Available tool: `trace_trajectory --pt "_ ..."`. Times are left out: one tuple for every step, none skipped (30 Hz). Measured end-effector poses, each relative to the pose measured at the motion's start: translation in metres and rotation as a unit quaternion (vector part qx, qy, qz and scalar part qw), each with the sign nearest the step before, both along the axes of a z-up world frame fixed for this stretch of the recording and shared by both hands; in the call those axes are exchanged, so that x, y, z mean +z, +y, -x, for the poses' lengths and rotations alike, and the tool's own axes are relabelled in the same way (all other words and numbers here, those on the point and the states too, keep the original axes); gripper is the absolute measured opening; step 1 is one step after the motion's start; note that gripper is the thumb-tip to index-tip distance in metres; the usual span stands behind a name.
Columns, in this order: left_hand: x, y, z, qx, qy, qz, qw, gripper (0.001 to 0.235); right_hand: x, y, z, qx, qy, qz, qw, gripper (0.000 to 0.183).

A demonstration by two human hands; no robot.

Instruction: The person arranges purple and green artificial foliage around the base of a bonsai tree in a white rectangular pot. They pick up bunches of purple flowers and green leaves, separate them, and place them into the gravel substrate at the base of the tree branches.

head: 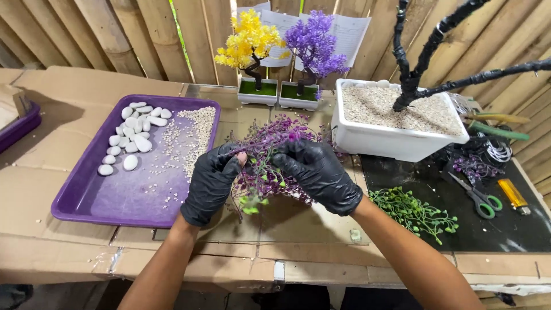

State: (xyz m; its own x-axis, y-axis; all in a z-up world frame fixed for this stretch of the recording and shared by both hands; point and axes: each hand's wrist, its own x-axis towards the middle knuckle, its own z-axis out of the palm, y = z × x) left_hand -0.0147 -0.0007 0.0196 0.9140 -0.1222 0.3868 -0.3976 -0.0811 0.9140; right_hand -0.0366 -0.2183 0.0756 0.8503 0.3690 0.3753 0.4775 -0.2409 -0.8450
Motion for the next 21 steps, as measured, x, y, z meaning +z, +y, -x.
trace_trajectory --pt "-0.006 0.003 -0.006 0.014 -0.019 -0.016 1.0 0.021 -0.002 0.0 -0.002 -0.02 0.028 -0.02 0.999 0.01" --pt "-0.011 0.006 -0.011 0.028 -0.038 -0.036 0.998 0.023 -0.005 0.001 -0.003 -0.041 0.058 -0.042 0.997 0.004" --pt "-0.013 0.007 -0.012 0.03 -0.035 -0.034 0.998 0.023 -0.001 -0.004 -0.001 -0.039 0.06 -0.039 0.997 0.004" --pt "-0.014 0.007 -0.015 0.042 -0.046 -0.012 0.998 0.026 0.002 -0.01 0.002 -0.067 0.065 -0.014 0.996 0.007" --pt "-0.015 0.007 -0.018 0.055 -0.057 0.011 0.997 0.03 0.006 -0.016 0.004 -0.094 0.071 0.011 0.993 0.011" --pt "-0.014 0.008 -0.019 0.054 -0.056 0.012 0.997 0.03 0.013 -0.027 0.013 -0.095 0.073 0.012 0.993 0.011" --pt "-0.014 0.011 -0.02 0.097 -0.045 0.034 0.994 0.023 0.02 -0.038 0.022 -0.144 0.07 0.084 0.983 0.016" --pt "-0.013 0.013 -0.022 0.142 -0.035 0.056 0.988 0.019 0.028 -0.048 0.029 -0.191 0.067 0.156 0.967 0.02" --pt "-0.012 0.014 -0.023 0.142 -0.034 0.057 0.988 0.019 0.043 -0.059 0.042 -0.19 0.067 0.157 0.967 0.02" --pt "-0.011 0.016 -0.023 0.146 -0.073 0.024 0.986 0.021 0.059 -0.069 0.055 -0.263 0.18 0.19 0.929 0.024" --pt "-0.011 0.017 -0.022 0.149 -0.111 -0.01 0.982 0.026 0.074 -0.08 0.067 -0.332 0.288 0.218 0.871 0.028" --pt "-0.016 0.017 -0.027 0.152 -0.111 -0.01 0.982 0.026 0.061 -0.109 0.067 -0.33 0.288 0.219 0.872 0.028" --pt "-0.022 0.018 -0.031 0.169 -0.107 -0.047 0.979 0.024 0.048 -0.139 0.067 -0.33 0.285 0.264 0.861 0.024" --pt "-0.027 0.017 -0.035 0.185 -0.104 -0.085 0.974 0.025 0.035 -0.17 0.068 -0.33 0.282 0.305 0.848 0.02" --pt "-0.031 0.02 -0.035 0.185 -0.104 -0.087 0.973 0.025 0.031 -0.174 0.066 -0.329 0.282 0.304 0.848 0.02" --pt "-0.033 0.02 -0.037 0.201 -0.113 -0.119 0.966 0.026 0.028 -0.179 0.063 -0.332 0.215 0.466 0.792 0.029" --pt "-0.035 0.02 -0.039 0.217 -0.122 -0.151 0.957 0.028 0.026 -0.185 0.06 -0.324 0.139 0.612 0.708 0.049" --pt "-0.039 0.02 -0.04 0.217 -0.123 -0.152 0.956 0.028 0.028 -0.162 0.058 -0.324 0.139 0.611 0.709 0.049" --pt "-0.043 0.02 -0.042 0.214 -0.106 -0.203 0.95 0.028 0.03 -0.138 0.056 -0.282 0.077 0.498 0.816 0.035" --pt "-0.047 0.021 -0.044 0.212 -0.089 -0.254 0.94 0.028 0.032 -0.114 0.053 -0.236 0.01 0.364 0.901 0.028" --pt "-0.058 0.023 -0.049 0.212 -0.09 -0.256 0.939 0.028 0.014 -0.086 0.035 -0.236 0.01 0.362 0.902 0.028"
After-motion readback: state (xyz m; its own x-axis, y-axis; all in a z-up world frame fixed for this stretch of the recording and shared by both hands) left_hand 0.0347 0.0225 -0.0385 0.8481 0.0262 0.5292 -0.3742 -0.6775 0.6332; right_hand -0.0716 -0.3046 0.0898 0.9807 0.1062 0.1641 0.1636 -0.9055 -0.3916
